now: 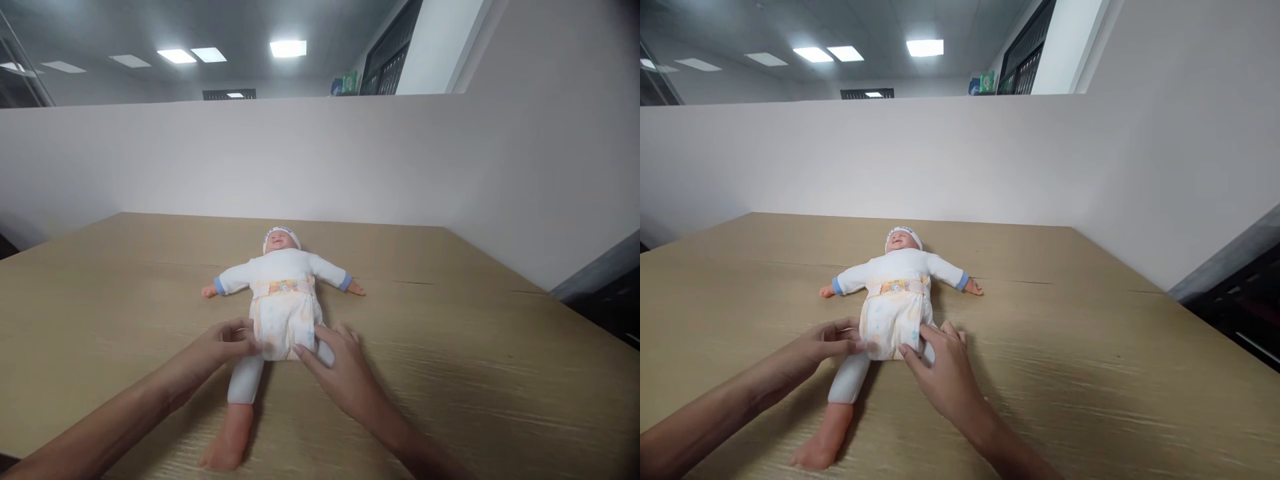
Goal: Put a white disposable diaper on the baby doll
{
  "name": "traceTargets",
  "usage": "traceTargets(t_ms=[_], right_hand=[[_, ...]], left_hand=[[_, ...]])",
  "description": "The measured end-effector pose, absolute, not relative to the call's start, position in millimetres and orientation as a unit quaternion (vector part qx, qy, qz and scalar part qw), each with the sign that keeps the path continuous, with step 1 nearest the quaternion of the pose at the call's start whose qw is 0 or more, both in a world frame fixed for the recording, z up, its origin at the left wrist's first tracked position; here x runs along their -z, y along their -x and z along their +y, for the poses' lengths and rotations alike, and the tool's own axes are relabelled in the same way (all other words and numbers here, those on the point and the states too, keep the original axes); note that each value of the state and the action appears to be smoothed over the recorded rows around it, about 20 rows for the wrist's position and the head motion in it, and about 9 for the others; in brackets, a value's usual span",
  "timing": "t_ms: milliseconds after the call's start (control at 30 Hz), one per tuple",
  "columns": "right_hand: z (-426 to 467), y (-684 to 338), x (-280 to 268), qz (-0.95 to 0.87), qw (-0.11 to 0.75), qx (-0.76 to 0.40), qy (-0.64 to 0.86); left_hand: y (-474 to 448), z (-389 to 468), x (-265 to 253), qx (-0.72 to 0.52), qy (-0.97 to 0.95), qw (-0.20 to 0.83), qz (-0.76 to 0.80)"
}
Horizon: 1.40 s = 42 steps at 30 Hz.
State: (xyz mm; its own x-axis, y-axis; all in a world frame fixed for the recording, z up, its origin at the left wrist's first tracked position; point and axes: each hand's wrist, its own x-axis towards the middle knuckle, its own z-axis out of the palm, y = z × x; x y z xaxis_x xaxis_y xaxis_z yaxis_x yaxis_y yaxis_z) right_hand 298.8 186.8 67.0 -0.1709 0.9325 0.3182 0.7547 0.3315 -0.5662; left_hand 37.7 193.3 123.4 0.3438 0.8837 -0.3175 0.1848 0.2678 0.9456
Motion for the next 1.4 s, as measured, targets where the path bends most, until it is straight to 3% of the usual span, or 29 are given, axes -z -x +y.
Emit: traceTargets(t_ms=[200,400,667,900,1167,1400], right_hand=[[187.0,-295.1,-62.2,-0.741,0.340,-0.131,0.564],[185.6,-291.2,-50.3,-0.733,0.350,-0.093,0.575],[188.4,-294.5,-54.6,-0.723,0.341,-0.157,0.581],[189.6,-298.9,-57.2,-0.735,0.339,-0.168,0.563],[208.4,-312.5,-71.8,-0.763,0.304,-0.234,0.521],[216.6,-318.1,-77.1,-0.787,0.267,-0.229,0.508]], left_hand=[[-56.3,198.7,-105.3,-0.347,-0.515,0.626,0.471],[-52.6,204.1,-91.9,-0.315,-0.605,0.556,0.476],[-49.8,199.5,-92.6,-0.292,-0.665,0.494,0.479],[-53.5,200.8,-82.8,-0.251,-0.750,0.298,0.534],[-42.2,231.3,-93.8,-0.190,-0.781,0.350,0.481],[-41.7,240.4,-87.6,-0.190,-0.805,0.309,0.469]])
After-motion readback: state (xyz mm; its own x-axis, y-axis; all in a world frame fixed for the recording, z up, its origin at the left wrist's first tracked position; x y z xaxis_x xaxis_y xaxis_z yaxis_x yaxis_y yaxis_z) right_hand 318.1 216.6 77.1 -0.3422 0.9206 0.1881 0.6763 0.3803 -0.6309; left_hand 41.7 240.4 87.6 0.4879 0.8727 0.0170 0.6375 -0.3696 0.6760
